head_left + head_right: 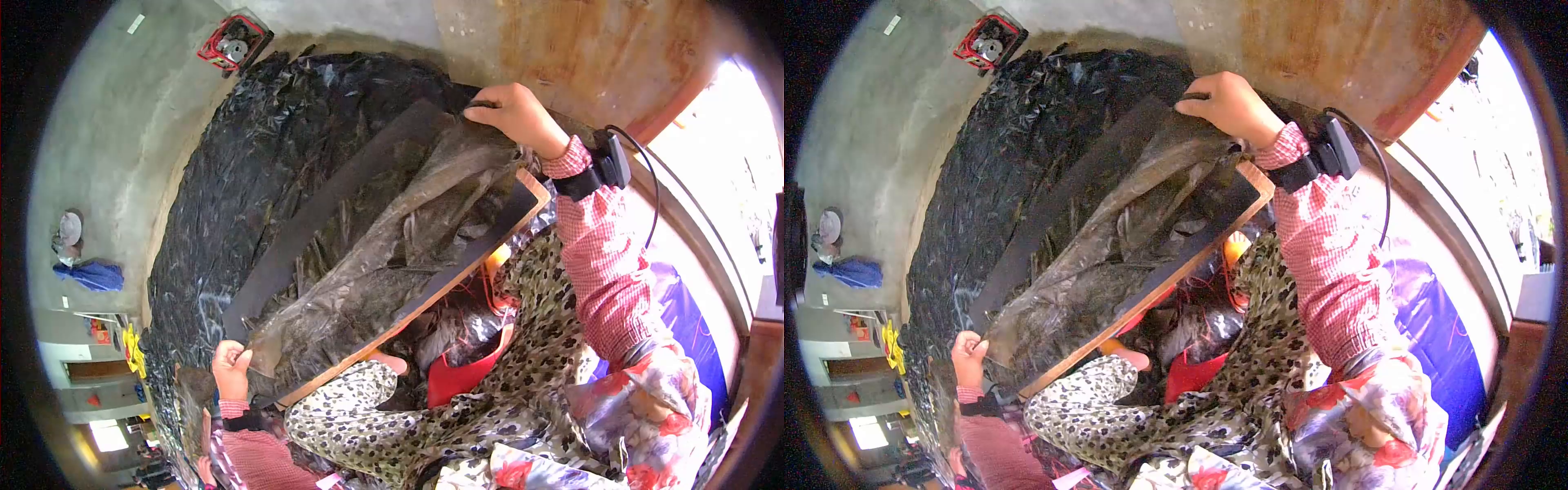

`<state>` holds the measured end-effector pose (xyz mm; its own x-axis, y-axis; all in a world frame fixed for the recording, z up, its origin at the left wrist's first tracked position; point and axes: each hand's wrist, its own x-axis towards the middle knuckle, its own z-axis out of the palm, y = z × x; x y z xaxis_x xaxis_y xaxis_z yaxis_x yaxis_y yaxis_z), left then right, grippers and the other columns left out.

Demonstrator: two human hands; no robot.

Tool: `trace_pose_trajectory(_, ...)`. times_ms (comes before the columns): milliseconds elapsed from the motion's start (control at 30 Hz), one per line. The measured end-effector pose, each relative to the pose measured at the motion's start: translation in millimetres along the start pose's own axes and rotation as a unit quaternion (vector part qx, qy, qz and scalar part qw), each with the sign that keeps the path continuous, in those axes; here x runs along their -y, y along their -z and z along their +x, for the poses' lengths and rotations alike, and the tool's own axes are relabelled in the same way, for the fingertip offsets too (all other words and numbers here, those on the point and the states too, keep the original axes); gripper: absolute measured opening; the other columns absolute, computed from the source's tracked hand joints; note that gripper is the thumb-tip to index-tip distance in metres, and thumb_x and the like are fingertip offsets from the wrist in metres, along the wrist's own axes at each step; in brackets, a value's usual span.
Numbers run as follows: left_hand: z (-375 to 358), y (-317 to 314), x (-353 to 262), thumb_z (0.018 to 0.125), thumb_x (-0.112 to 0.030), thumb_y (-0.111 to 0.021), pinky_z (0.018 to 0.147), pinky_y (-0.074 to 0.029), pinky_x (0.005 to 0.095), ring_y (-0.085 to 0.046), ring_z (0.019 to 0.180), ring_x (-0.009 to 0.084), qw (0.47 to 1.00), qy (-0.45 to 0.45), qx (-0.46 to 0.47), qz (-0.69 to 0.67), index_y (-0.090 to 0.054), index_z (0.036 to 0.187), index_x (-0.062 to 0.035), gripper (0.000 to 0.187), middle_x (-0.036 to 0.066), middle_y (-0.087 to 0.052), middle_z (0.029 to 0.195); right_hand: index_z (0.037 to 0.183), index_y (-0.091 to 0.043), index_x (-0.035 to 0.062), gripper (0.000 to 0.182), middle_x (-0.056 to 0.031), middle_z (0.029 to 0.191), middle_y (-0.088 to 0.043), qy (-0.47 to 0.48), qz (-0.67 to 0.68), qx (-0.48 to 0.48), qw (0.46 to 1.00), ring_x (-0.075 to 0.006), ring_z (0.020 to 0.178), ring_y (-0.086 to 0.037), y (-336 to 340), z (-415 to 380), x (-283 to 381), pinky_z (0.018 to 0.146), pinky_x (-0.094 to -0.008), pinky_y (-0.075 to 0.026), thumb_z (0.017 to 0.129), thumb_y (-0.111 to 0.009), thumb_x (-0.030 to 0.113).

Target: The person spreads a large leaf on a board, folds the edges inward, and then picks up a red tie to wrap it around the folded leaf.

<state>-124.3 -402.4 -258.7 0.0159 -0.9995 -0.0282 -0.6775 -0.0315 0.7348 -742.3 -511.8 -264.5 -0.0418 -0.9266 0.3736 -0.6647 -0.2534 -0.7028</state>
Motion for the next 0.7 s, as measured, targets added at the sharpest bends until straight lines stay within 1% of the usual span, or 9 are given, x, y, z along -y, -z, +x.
trace_pose_trajectory(33, 0, 4, 1, 0.076, 0.006, -0.063, 0.068, -0.041, 0.0208, -0.048, 0.072, 0.0044, 0.999, 0.016, 0.015, -0.031, -0.054, 0.086, -0.006, 0.019, -0.005, -0.05, 0.078, 0.089, -0.066, -0.0003, 0.026, -0.0193, 0.08, -0.065, 0.051, -0.018, -0.062, 0.997, -0.0298, 0.072, -0.063, -6, 1, -11, 0.068, -0.0365, -0.049, 0.08, -0.069, 0.024)
trace_pose_trajectory(167, 9, 10, 18, 0.078, 0.005, -0.062, 0.075, -0.044, 0.0219, -0.054, 0.082, 0.0075, 0.999, 0.044, -0.008, 0.014, -0.058, 0.096, -0.0034, 0.021, -0.002, -0.059, 0.088, 0.089, -0.068, 0.0031, 0.021, -0.0157, 0.081, -0.067, 0.035, -0.103, -0.112, 0.988, -0.0302, 0.075, -0.065, -9, -4, -20, 0.069, -0.0356, -0.05, 0.078, -0.069, 0.022)
trace_pose_trajectory(267, 12, 5, 9, 0.079, 0.005, -0.062, 0.079, -0.046, 0.024, -0.058, 0.087, 0.0108, 0.996, 0.067, -0.004, 0.05, -0.059, 0.104, -0.0005, 0.026, 0.002, -0.062, 0.094, 0.095, -0.068, 0.0023, 0.026, -0.0147, 0.088, -0.068, -0.027, -0.003, 0.05, 0.998, -0.027, 0.081, -0.065, 17, -9, -17, 0.073, -0.0337, -0.051, 0.078, -0.069, 0.022)
trace_pose_trajectory(333, 14, -12, -28, 0.079, 0.006, -0.062, 0.08, -0.046, 0.0251, -0.059, 0.087, 0.0117, 0.994, 0.082, -0.011, 0.076, -0.06, 0.106, -0.0001, 0.028, 0.003, -0.063, 0.094, 0.095, -0.068, 0.0017, 0.027, -0.0148, 0.089, -0.068, -0.022, -0.041, 0.087, 0.995, -0.0269, 0.081, -0.065, 25, -17, -23, 0.073, -0.0332, -0.051, 0.078, -0.069, 0.022)
trace_pose_trajectory(433, 14, -49, -110, 0.08, 0.001, -0.062, 0.082, -0.048, 0.0279, -0.062, 0.089, 0.0157, 0.995, -0.051, 0.058, 0.059, -0.06, 0.108, 0.0017, 0.028, 0.009, -0.065, 0.096, 0.095, -0.068, 0.0008, 0.028, -0.0147, 0.088, -0.068, 0.022, -0.082, 0.102, 0.991, -0.0261, 0.081, -0.065, 23, -28, -37, 0.074, -0.0323, -0.051, 0.077, -0.071, 0.022)
trace_pose_trajectory(500, 19, -77, -163, 0.081, -0.002, -0.062, 0.082, -0.048, 0.0285, -0.062, 0.089, 0.0167, 0.985, -0.112, 0.12, 0.053, -0.063, 0.102, 0.003, 0.022, 0.011, -0.066, 0.096, 0.095, -0.068, 0.0006, 0.028, -0.0141, 0.086, -0.068, -0.017, -0.043, 0.213, 0.976, -0.0243, 0.079, -0.065, 19, -24, -45, 0.073, -0.0323, -0.051, 0.077, -0.072, 0.022)
trace_pose_trajectory(567, 33, -110, -189, 0.082, -0.003, -0.063, 0.08, -0.047, 0.027, -0.061, 0.087, 0.0154, 0.975, -0.164, 0.147, 0.044, -0.064, 0.1, 0.0027, 0.019, 0.009, -0.065, 0.092, 0.091, -0.068, 0.0, 0.025, -0.0114, 0.081, -0.067, -0.011, -0.014, 0.206, 0.978, -0.0198, 0.073, -0.063, 16, -21, -40, 0.069, -0.0317, -0.05, 0.078, -0.071, 0.022)
trace_pose_trajectory(633, 53, -147, -189, 0.085, -0.006, -0.064, 0.085, -0.047, 0.0277, -0.061, 0.093, 0.014, 0.97, -0.15, 0.192, 0.03, -0.064, 0.105, 0.0014, 0.021, 0.008, -0.066, 0.101, 0.087, -0.065, -0.0004, 0.022, -0.0078, 0.074, -0.063, -0.023, 0.018, 0.115, 0.993, -0.0153, 0.068, -0.057, 18, -19, -29, 0.064, -0.0304, -0.048, 0.081, -0.069, 0.02)
trace_pose_trajectory(700, 70, -186, -175, 0.082, -0.008, -0.067, 0.085, -0.047, 0.0293, -0.06, 0.094, 0.0187, 0.961, -0.193, 0.172, 0.095, -0.062, 0.112, -0.0032, 0.032, 0.01, -0.064, 0.102, 0.087, -0.062, -0.0013, 0.021, -0.0043, 0.072, -0.06, 0.004, 0.066, 0.092, 0.994, -0.0113, 0.067, -0.052, 12, -16, -32, 0.063, -0.0288, -0.045, 0.085, -0.066, 0.019)
